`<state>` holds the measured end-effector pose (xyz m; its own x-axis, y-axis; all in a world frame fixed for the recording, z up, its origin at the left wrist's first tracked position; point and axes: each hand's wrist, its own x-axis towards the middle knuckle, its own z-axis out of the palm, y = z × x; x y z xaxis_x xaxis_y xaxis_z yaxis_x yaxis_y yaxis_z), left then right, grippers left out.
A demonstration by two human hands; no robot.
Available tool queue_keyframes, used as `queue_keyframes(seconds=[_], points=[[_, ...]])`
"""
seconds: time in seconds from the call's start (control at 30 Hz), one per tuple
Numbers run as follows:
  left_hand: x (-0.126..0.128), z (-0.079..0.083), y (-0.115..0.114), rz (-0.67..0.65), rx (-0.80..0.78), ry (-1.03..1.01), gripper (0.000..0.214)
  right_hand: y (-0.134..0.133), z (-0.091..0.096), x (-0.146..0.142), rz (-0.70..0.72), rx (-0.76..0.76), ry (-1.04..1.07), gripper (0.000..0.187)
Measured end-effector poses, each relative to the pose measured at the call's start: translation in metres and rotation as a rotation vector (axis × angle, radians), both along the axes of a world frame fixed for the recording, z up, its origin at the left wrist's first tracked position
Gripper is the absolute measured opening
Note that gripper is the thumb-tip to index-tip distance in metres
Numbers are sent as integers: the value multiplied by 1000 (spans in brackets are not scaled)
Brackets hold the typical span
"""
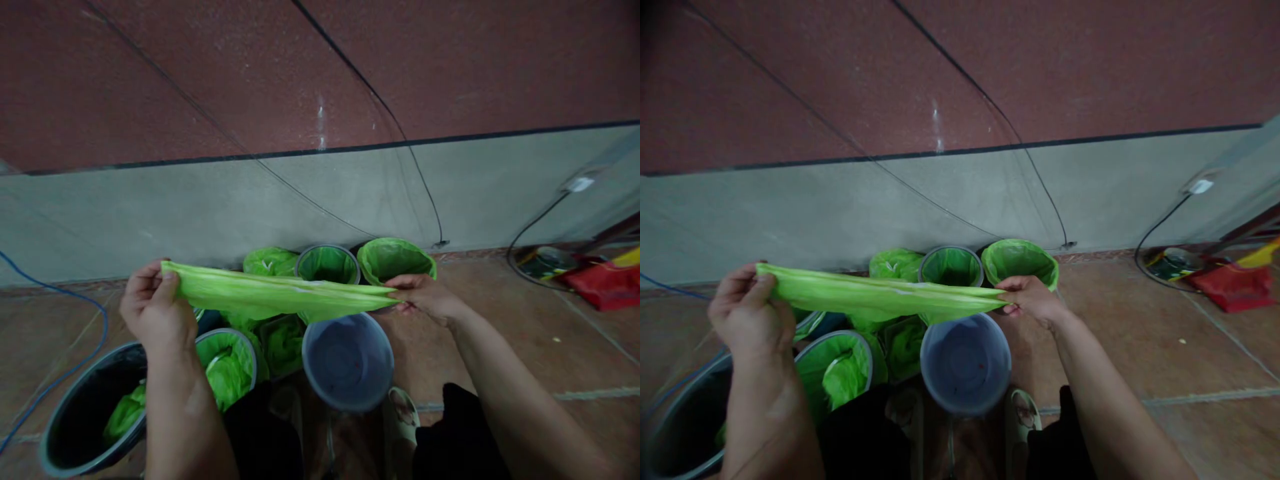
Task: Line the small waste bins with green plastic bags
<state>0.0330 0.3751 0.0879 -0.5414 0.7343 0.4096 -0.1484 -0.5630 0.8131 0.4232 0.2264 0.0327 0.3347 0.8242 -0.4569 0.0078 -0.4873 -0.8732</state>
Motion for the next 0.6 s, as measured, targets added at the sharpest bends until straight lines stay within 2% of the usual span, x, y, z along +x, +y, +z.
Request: queue_keyframes(seconds=[0.07, 0.17, 0.3, 0.43, 0.6], points=[[2, 0, -4, -97, -73, -15, 25, -5, 4, 6, 24, 4, 49, 35], [3, 1, -8, -199, -151, -50, 21, -10, 7, 15, 90, 105, 105, 43], [0, 2, -10, -280, -181, -102, 22, -12, 1, 24, 48, 135, 99, 41], [-5, 0, -8, -311, -208, -126, 22, -10, -5, 26, -32, 140, 55, 36], [-8, -1, -7, -288, -253, -180, 22, -9, -2, 25, -36, 191, -1, 38]])
